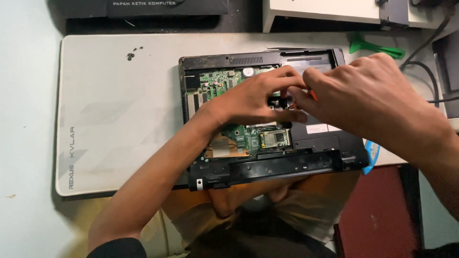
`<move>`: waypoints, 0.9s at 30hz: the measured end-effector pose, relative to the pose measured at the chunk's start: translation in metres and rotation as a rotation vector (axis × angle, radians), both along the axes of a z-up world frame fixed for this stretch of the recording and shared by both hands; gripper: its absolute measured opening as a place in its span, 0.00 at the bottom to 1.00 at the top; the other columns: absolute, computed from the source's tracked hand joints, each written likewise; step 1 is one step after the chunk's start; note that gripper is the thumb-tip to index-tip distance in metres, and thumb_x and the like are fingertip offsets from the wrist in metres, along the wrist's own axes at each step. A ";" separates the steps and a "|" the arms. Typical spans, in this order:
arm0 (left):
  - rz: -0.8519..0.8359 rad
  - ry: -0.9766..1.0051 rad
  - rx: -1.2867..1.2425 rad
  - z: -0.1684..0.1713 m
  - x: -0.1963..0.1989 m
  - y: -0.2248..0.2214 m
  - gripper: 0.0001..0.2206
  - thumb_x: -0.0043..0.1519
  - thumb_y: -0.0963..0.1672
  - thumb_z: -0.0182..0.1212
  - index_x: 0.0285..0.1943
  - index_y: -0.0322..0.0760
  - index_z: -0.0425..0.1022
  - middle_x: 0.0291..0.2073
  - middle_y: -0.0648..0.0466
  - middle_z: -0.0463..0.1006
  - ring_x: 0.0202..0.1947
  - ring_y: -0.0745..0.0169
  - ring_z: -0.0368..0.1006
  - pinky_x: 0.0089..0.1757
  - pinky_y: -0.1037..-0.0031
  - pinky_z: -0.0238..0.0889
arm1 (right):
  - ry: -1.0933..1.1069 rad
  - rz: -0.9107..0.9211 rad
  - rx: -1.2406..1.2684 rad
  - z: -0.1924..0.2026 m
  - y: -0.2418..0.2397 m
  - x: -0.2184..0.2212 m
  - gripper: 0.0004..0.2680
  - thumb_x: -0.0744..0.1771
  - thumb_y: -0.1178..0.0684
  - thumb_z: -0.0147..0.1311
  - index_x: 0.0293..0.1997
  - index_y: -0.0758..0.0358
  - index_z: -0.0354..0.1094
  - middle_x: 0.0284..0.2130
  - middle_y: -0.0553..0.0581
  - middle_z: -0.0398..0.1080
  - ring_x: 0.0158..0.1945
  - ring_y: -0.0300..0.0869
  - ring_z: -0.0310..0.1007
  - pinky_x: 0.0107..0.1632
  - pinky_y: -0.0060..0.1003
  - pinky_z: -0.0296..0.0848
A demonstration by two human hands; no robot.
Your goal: Securing a hard drive inside a laptop by tightening screws and connecting internal cables.
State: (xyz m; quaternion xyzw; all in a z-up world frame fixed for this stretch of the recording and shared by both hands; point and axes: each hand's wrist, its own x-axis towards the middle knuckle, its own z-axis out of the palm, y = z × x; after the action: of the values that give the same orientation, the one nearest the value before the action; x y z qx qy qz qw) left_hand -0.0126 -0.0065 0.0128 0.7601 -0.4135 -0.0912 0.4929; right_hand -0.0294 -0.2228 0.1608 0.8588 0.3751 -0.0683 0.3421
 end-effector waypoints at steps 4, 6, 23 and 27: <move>0.017 -0.121 -0.089 -0.002 0.002 0.004 0.10 0.73 0.43 0.71 0.61 0.42 0.88 0.65 0.57 0.78 0.61 0.57 0.79 0.63 0.63 0.79 | 0.029 -0.100 0.094 0.012 0.015 0.004 0.28 0.81 0.21 0.42 0.41 0.53 0.77 0.25 0.46 0.79 0.12 0.38 0.72 0.20 0.34 0.61; -0.010 -0.104 -0.048 0.000 0.004 0.007 0.11 0.74 0.42 0.68 0.64 0.39 0.87 0.69 0.56 0.76 0.67 0.54 0.75 0.67 0.62 0.76 | 0.093 -0.119 0.083 0.019 0.015 0.009 0.27 0.77 0.18 0.46 0.47 0.55 0.77 0.36 0.47 0.85 0.14 0.40 0.77 0.19 0.36 0.66; 0.074 -0.149 -0.147 0.001 0.000 0.010 0.12 0.69 0.46 0.77 0.56 0.39 0.85 0.58 0.56 0.80 0.52 0.60 0.83 0.56 0.66 0.81 | 0.109 -0.169 -0.027 0.018 -0.034 0.021 0.24 0.82 0.35 0.43 0.33 0.49 0.80 0.22 0.49 0.80 0.14 0.38 0.73 0.21 0.32 0.60; 0.092 -0.119 -0.142 -0.008 0.001 0.012 0.11 0.69 0.46 0.74 0.56 0.39 0.85 0.58 0.56 0.80 0.52 0.60 0.82 0.55 0.66 0.81 | 0.151 -0.124 -0.059 0.030 -0.070 0.032 0.20 0.80 0.36 0.45 0.36 0.48 0.78 0.26 0.48 0.80 0.17 0.38 0.76 0.22 0.32 0.65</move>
State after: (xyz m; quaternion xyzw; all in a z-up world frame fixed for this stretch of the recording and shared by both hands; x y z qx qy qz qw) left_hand -0.0120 0.0057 0.0045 0.7456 -0.4120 0.0066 0.5238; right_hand 0.0027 -0.2932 0.1910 0.8624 0.3438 -0.1647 0.3332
